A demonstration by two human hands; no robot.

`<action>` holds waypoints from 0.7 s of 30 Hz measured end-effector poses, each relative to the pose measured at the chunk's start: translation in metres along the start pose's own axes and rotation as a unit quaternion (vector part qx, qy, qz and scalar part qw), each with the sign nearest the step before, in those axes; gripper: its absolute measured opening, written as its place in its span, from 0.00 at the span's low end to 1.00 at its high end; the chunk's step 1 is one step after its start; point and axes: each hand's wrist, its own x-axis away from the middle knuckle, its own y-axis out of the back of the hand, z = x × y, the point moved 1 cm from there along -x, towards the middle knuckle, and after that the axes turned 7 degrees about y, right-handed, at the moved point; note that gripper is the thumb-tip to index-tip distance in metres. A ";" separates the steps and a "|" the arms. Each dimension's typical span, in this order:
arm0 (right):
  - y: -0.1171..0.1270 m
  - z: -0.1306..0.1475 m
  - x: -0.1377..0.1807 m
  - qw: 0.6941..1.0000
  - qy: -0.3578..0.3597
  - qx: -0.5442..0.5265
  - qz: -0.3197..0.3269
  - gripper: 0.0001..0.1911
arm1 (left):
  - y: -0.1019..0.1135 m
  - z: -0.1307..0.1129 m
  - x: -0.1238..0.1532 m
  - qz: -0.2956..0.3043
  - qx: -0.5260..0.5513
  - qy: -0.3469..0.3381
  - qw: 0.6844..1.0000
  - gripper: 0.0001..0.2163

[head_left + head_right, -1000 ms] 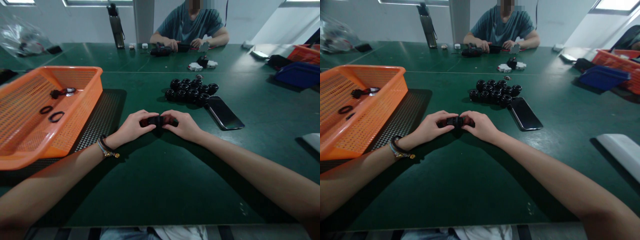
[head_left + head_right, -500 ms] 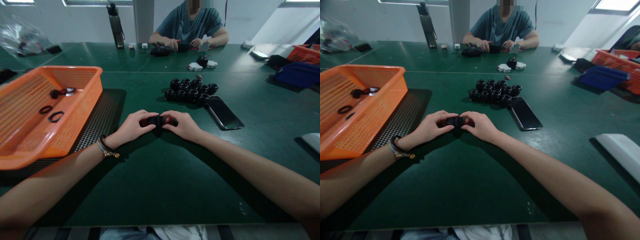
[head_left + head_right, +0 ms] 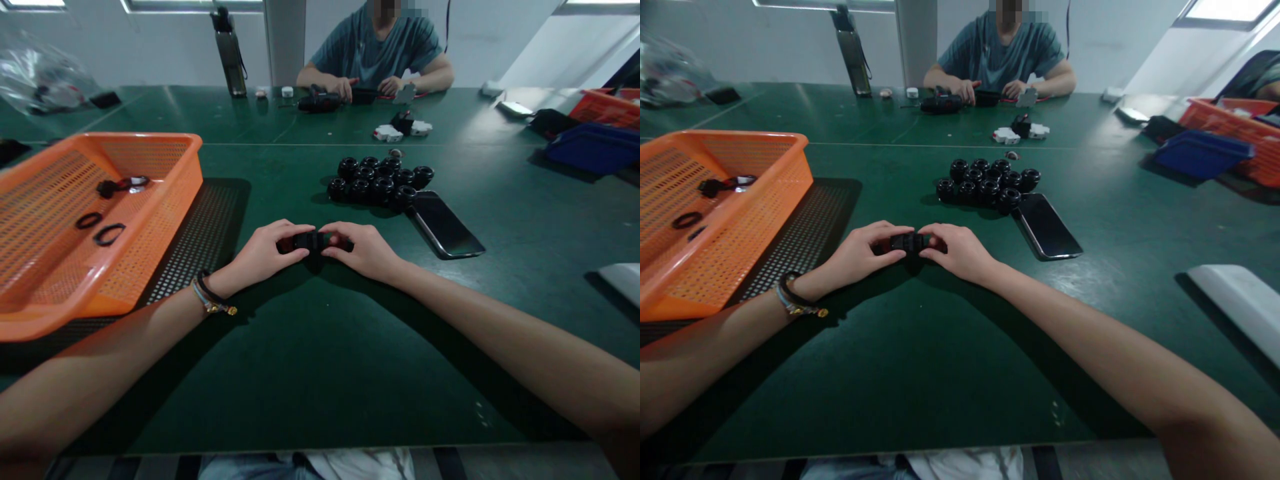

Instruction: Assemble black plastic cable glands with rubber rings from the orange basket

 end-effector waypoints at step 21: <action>0.000 -0.001 0.000 1.000 -0.004 0.007 0.013 0.12 | 0.000 -0.001 0.000 0.007 0.004 0.010 1.000 0.18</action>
